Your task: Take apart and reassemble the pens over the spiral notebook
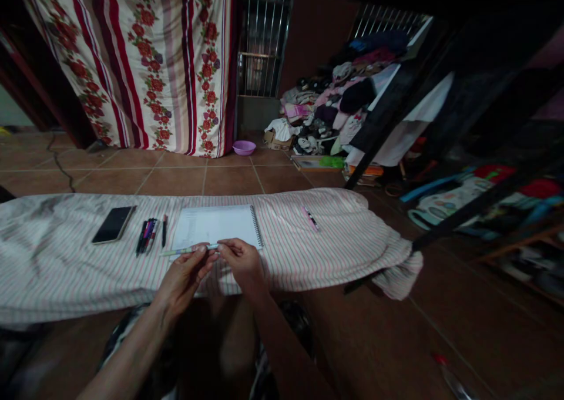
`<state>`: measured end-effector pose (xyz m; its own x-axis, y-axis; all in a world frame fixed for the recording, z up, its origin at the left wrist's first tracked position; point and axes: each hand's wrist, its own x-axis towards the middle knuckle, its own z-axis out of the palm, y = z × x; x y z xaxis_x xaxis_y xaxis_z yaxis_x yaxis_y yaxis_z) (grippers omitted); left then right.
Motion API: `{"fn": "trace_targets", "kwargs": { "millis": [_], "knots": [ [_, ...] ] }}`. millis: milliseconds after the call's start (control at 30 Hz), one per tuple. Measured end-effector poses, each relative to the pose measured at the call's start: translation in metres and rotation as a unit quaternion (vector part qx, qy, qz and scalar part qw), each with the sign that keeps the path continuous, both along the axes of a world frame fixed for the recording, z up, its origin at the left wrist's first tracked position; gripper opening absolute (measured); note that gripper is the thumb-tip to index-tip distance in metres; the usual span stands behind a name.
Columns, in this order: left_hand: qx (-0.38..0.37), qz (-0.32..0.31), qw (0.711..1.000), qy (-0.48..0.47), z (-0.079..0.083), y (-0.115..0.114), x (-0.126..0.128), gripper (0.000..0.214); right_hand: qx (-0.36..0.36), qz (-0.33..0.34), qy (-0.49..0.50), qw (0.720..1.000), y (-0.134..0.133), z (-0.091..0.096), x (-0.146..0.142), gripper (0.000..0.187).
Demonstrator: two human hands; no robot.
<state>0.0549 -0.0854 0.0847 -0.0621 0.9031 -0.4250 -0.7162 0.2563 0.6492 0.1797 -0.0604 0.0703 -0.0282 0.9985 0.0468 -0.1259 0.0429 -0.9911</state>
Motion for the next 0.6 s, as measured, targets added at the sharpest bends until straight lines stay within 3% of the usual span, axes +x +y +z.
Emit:
{"fn": "trace_targets", "kwargs": {
  "millis": [167, 333, 500, 600],
  "knots": [
    [0.076, 0.017, 0.997, 0.011, 0.013, -0.055, -0.004, 0.015, 0.029, 0.002, -0.002, 1.0, -0.054, 0.016, -0.005, 0.02],
    [0.094, 0.012, 0.994, 0.059, 0.023, -0.099, -0.004, 0.023, 0.04, 0.017, -0.008, 0.999, -0.101, 0.026, -0.006, 0.026],
    [0.106, -0.002, 0.991, 0.079, 0.03, -0.125, -0.006, 0.023, 0.055, 0.026, -0.062, 0.996, -0.127, 0.034, -0.005, 0.031],
    [0.09, 0.013, 0.995, 0.044, 0.034, -0.134, -0.007, 0.02, 0.047, 0.04, -0.03, 0.998, -0.136, 0.041, -0.006, 0.026]
  ]
}}
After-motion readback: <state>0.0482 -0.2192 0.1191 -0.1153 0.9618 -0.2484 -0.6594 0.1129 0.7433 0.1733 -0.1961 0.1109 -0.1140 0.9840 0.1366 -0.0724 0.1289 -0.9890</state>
